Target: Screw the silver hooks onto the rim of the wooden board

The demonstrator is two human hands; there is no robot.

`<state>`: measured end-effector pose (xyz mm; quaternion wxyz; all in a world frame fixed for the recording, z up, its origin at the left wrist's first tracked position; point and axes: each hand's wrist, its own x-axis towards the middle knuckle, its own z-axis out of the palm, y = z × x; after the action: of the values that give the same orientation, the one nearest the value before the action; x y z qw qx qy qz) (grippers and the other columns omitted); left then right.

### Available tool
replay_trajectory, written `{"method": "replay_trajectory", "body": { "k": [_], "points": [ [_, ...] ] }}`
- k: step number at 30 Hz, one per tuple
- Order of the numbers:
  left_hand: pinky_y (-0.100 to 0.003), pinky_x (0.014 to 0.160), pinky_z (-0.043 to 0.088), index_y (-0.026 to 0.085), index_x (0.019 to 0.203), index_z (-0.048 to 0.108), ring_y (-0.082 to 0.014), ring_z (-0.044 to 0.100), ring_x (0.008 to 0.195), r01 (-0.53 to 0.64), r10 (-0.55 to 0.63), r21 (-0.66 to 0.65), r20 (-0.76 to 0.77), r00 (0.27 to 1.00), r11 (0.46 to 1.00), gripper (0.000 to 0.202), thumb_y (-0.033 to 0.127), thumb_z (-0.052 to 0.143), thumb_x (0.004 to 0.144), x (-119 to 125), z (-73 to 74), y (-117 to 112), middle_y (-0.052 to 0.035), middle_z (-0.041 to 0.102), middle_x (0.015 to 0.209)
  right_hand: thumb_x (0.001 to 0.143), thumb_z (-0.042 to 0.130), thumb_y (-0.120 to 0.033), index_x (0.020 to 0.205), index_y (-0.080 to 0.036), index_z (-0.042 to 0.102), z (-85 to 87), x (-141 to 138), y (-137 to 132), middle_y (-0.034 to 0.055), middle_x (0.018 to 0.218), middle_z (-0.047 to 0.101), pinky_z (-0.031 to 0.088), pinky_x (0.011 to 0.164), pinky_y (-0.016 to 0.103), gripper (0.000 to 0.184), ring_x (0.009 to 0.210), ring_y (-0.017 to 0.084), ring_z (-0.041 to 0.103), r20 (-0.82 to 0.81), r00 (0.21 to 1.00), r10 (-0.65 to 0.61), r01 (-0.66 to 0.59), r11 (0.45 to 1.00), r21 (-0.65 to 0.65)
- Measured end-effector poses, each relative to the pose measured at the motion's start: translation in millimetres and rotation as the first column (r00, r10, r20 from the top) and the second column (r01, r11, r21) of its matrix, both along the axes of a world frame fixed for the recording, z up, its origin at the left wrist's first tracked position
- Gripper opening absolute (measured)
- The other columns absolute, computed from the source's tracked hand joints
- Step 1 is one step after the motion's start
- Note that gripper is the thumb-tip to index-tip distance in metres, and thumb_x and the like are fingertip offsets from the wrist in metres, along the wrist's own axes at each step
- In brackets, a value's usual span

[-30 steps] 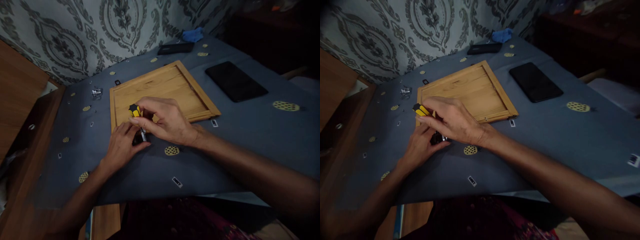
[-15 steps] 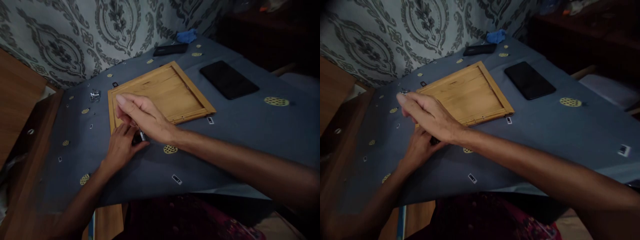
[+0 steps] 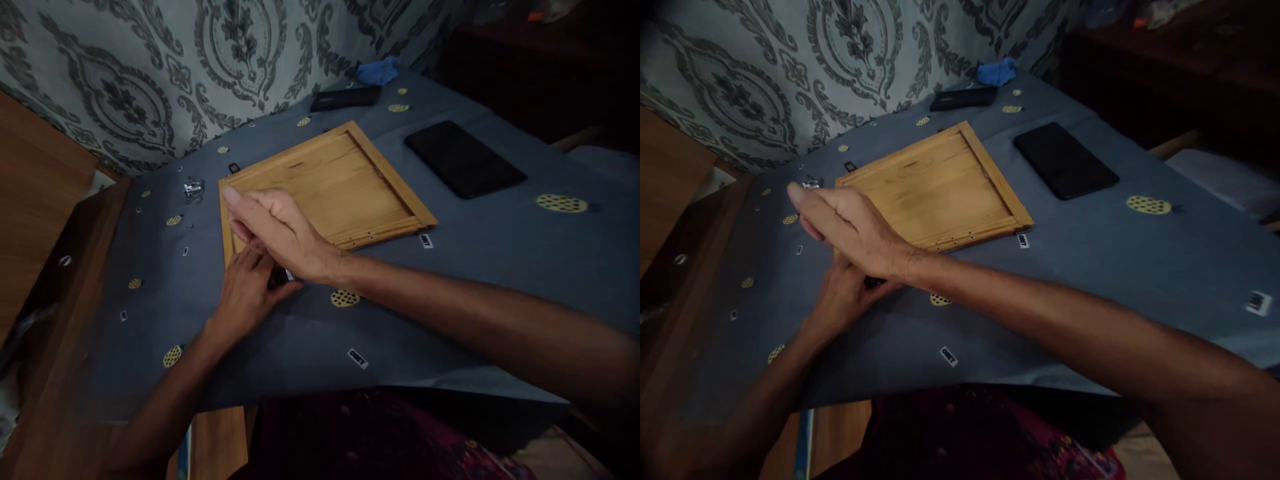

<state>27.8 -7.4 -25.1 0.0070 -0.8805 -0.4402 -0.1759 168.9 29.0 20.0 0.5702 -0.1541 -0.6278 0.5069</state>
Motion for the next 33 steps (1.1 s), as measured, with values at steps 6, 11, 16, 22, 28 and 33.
{"method": "replay_trajectory", "body": {
  "k": [6,11,16,22,28,33],
  "points": [
    [-0.046,0.084,0.053,0.016,0.105,0.066,-0.0293,0.063,0.098,-0.035,0.032,-0.061,-0.049,0.998,0.998,0.043,0.055,0.069,0.087,3,5.0,0,-0.0102,0.068,0.104,0.101,0.052,-0.043,0.056,-0.021,0.043,27.5,12,1,-0.0076,0.05,0.034,0.03,0.048,0.024,0.05,0.047,0.007,0.031,-0.209,0.978,0.014,-0.032,0.996,-0.081],
    [-0.041,0.083,0.051,0.017,0.106,0.065,-0.0257,0.063,0.094,-0.043,0.035,-0.104,-0.073,0.997,0.994,0.041,0.053,0.071,0.086,4,9.5,-1,-0.0065,0.066,0.098,0.107,0.031,-0.023,0.05,-0.021,0.04,63.5,45,-12,-0.0058,0.044,0.027,0.025,0.041,0.027,0.057,0.039,0.009,0.028,-0.218,0.967,-0.134,0.104,0.984,-0.145],
    [-0.039,0.084,0.049,0.018,0.106,0.065,-0.0254,0.062,0.094,-0.052,0.044,-0.089,-0.089,0.995,0.995,0.045,0.058,0.069,0.086,4,9.0,-2,-0.006,0.066,0.098,0.101,0.049,-0.032,0.052,-0.022,0.047,28.5,68,-23,-0.0048,0.044,0.031,0.02,0.041,0.029,0.05,0.04,0.01,0.03,-0.126,0.97,-0.208,0.179,0.962,-0.206],
    [-0.04,0.086,0.049,0.018,0.108,0.063,-0.0255,0.063,0.096,-0.066,0.057,-0.113,-0.082,0.995,0.991,0.05,0.06,0.071,0.082,4,10.5,-2,-0.0054,0.066,0.1,0.088,0.066,-0.055,0.055,-0.022,0.053,-5.8,77,-22,-0.0061,0.043,0.032,0.019,0.039,0.028,0.048,0.039,0.009,0.027,-0.145,0.97,-0.196,0.14,0.936,-0.324],
    [-0.041,0.089,0.05,0.019,0.111,0.06,-0.0268,0.063,0.099,-0.09,0.082,-0.131,-0.068,0.994,0.987,0.057,0.065,0.069,0.081,4,11.2,-3,-0.0063,0.067,0.102,0.087,0.069,-0.045,0.054,-0.022,0.056,-9.4,84,-22,-0.0067,0.042,0.03,0.021,0.039,0.026,0.042,0.038,0.007,0.027,-0.22,0.963,-0.156,0.064,0.926,-0.373],
    [-0.041,0.088,0.05,0.021,0.11,0.062,-0.0253,0.065,0.098,-0.059,0.063,-0.168,0.021,0.998,0.984,0.054,0.066,0.067,0.083,-4,16.4,3,-0.0059,0.07,0.102,0.092,0.062,-0.041,0.059,-0.023,0.06,-13.4,91,-25,-0.005,0.044,0.033,0.027,0.041,0.028,0.038,0.039,0.009,0.028,-0.18,0.974,-0.14,0.067,0.931,-0.359]
  ]
}}
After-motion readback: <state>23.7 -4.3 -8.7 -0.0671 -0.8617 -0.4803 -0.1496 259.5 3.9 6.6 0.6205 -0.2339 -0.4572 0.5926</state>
